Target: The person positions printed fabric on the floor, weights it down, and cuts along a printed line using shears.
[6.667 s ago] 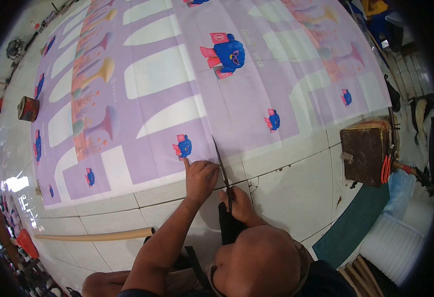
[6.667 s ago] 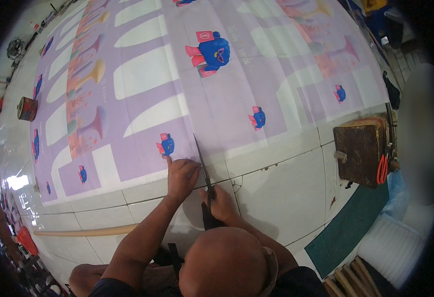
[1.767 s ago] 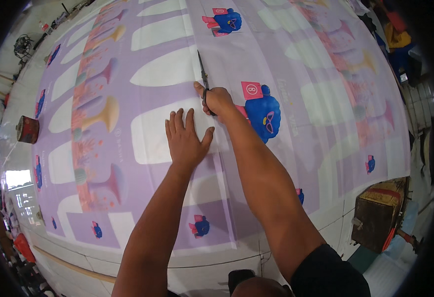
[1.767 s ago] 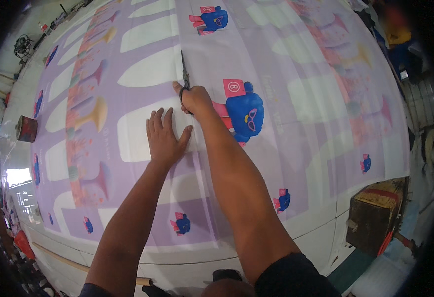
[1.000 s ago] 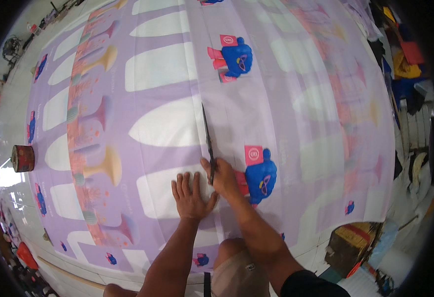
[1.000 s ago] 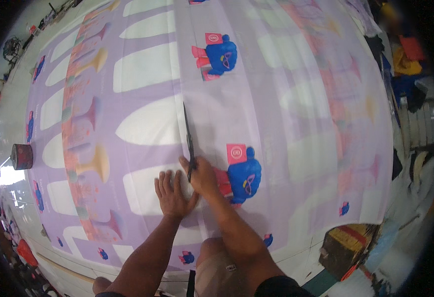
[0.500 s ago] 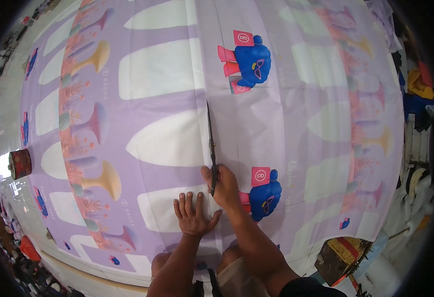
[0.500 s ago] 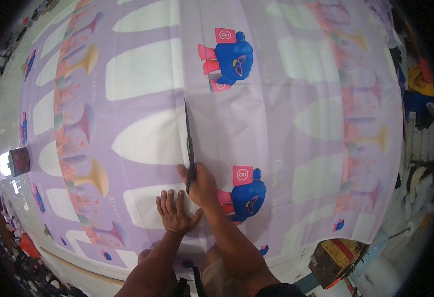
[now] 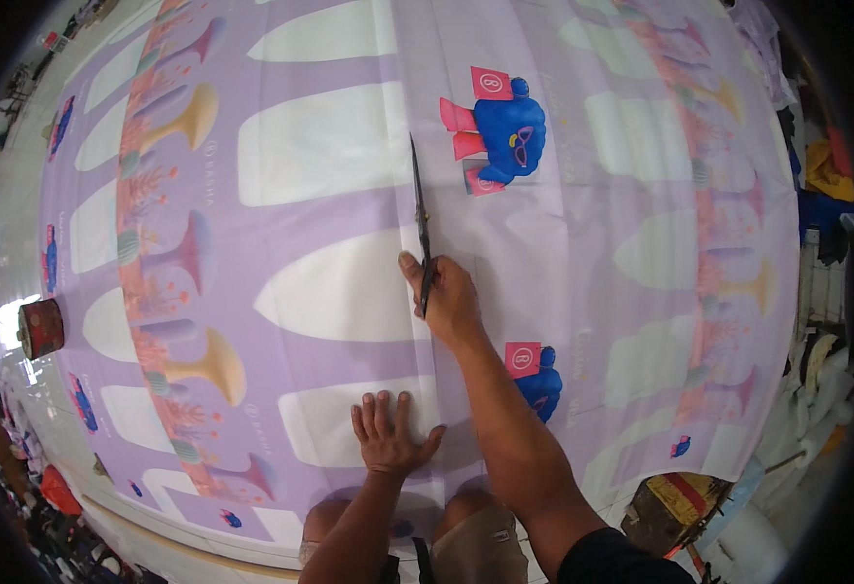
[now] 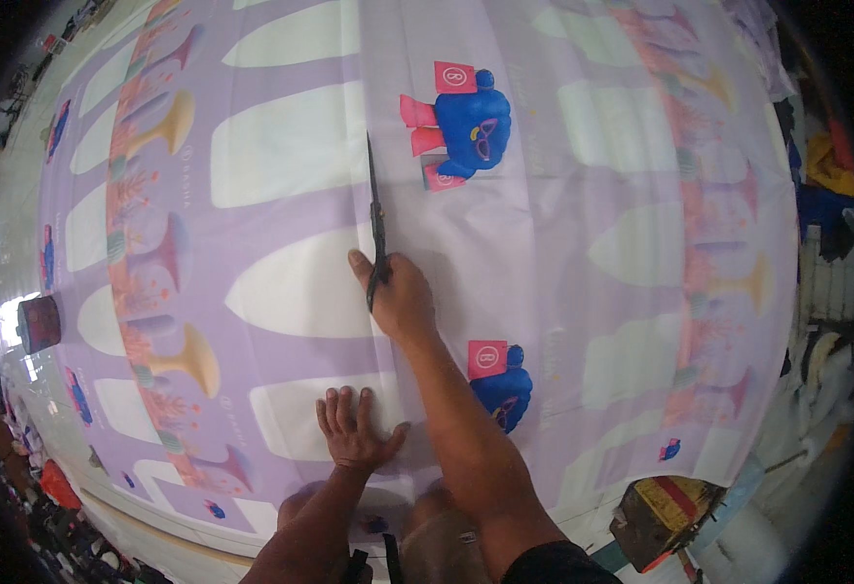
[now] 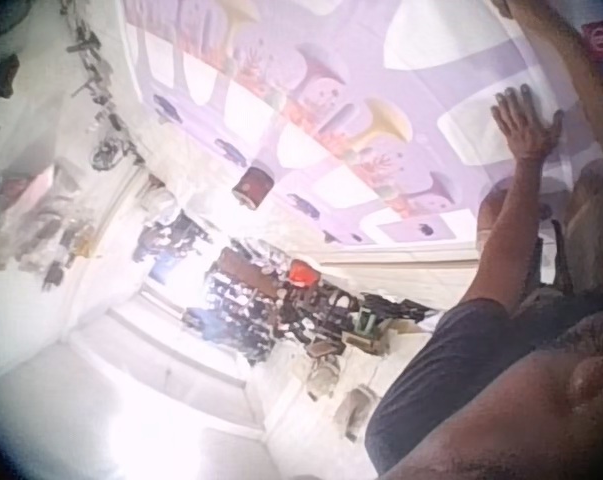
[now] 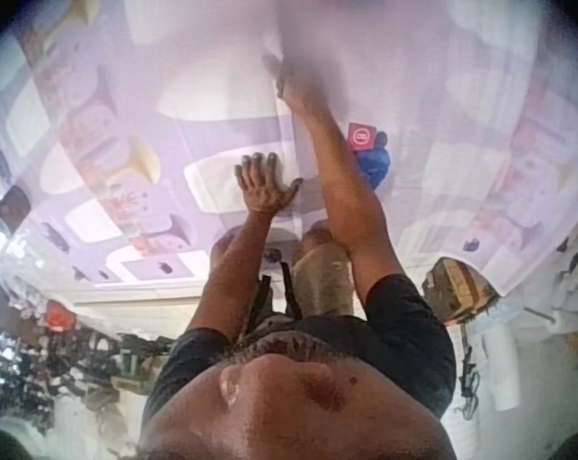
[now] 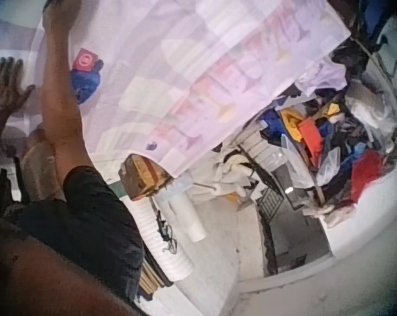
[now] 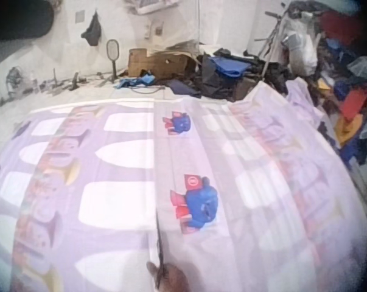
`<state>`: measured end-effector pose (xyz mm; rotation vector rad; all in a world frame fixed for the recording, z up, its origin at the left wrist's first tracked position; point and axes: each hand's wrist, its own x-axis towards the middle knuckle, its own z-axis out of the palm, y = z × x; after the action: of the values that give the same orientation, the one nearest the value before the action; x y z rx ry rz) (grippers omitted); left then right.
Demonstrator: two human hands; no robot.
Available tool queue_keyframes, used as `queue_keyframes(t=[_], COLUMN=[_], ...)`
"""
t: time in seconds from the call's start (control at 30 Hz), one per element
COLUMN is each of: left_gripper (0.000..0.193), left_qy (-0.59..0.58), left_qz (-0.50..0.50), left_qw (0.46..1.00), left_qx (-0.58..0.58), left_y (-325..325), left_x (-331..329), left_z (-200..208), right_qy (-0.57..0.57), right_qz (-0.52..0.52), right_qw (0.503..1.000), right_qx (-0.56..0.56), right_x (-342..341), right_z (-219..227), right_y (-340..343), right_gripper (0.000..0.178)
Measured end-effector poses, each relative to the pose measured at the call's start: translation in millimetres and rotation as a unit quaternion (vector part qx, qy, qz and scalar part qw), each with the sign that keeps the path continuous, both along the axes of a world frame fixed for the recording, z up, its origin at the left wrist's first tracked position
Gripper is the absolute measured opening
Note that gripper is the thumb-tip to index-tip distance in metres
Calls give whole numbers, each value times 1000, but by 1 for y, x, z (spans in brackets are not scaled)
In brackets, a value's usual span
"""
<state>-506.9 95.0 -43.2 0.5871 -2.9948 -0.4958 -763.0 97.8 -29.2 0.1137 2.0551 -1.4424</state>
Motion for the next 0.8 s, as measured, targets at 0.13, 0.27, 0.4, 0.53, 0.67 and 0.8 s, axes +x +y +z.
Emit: queue_keyframes(t=[0.13, 0.27, 0.4, 0.53, 0.67, 0.8], left_gripper=[82, 82, 82, 81, 81, 82], left_qy=[9, 23, 5, 4, -1, 4], left_qz=[-2, -11, -11, -11, -14, -12], left_qw=[1000, 1000, 1000, 1000, 1000, 1000], left_qx=[1, -7, -11, -10, -8, -10], left_y=[2, 1, 1, 3, 3, 1], left_x=[-1, -1, 1, 2, 0, 2], left_z=[-1, -2, -1, -3, 0, -3], right_qy=[-11, 5, 8, 6, -7, -52], right_qz=[-13, -6, 16, 30, 9, -17], right_qw=[1000, 1000, 1000, 999, 1000, 997], right_qx=[-10, 5, 26, 30, 1, -49], right_x=[-25, -52, -74, -92, -105, -110], right_z=[-2, -7, 2, 4, 3, 7], right_y=[-13, -24, -36, -45, -49, -54], right_gripper=[54, 54, 61, 66, 63, 58])
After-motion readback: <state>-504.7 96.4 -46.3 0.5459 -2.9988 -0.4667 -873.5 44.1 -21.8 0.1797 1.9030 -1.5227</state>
